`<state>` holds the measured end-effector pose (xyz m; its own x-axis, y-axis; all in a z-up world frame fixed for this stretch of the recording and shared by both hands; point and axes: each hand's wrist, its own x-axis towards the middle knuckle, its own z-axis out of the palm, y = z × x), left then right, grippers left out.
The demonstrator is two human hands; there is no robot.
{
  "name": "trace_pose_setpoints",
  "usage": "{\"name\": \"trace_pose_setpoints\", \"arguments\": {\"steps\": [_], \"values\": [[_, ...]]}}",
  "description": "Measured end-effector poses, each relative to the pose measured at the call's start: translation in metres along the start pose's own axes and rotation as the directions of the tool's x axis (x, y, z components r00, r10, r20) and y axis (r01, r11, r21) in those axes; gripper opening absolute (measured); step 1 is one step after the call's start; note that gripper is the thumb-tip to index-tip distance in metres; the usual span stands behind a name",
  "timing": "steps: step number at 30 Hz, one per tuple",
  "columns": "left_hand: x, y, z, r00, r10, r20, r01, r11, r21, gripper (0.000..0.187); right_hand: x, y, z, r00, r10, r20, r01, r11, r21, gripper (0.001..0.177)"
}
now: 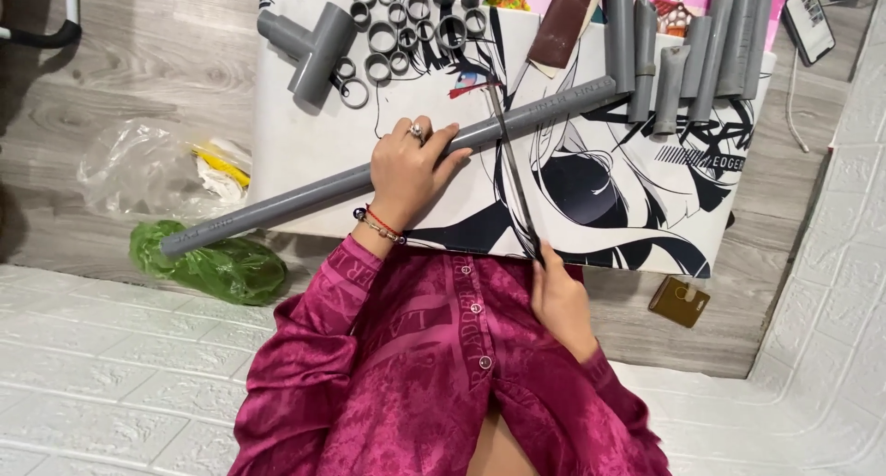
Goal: Cutting a PVC pipe using a handheld saw blade on a floor-level workspace.
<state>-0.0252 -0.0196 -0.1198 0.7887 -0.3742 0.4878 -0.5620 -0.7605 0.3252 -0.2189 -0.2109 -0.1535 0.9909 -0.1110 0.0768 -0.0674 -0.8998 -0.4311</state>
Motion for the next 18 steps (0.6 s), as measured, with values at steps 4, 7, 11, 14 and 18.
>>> {"name": "trace_pose_setpoints", "arguments": {"steps": [4, 7, 11, 14, 18], "values": [[0.000, 0.003, 0.000, 1.000, -0.006, 0.014, 0.006, 1.000, -0.004, 0.032, -0.020, 0.018, 0.011, 0.999, -0.032, -0.015, 0.030, 0.995, -0.096, 0.037], [0.000, 0.002, 0.001, 1.000, -0.001, -0.004, 0.001, 1.000, -0.002, 0.032, 0.007, -0.001, 0.010, 1.000, -0.002, 0.018, 0.002, 1.000, 0.006, 0.031], [-0.001, -0.001, 0.002, 1.000, 0.003, 0.004, -0.003, 1.000, 0.003, 0.031, 0.005, -0.004, 0.002, 1.000, -0.005, 0.028, 0.004, 1.000, 0.023, 0.030], [0.001, -0.003, 0.001, 1.000, -0.006, 0.029, 0.006, 1.000, -0.024, 0.031, -0.013, 0.011, 0.004, 0.998, 0.015, 0.057, -0.014, 1.000, -0.027, 0.033], [-0.001, -0.002, 0.002, 0.999, 0.007, 0.037, -0.006, 0.999, -0.031, 0.031, 0.000, -0.001, 0.000, 0.993, 0.052, 0.103, -0.055, 0.998, 0.028, 0.032]]}}
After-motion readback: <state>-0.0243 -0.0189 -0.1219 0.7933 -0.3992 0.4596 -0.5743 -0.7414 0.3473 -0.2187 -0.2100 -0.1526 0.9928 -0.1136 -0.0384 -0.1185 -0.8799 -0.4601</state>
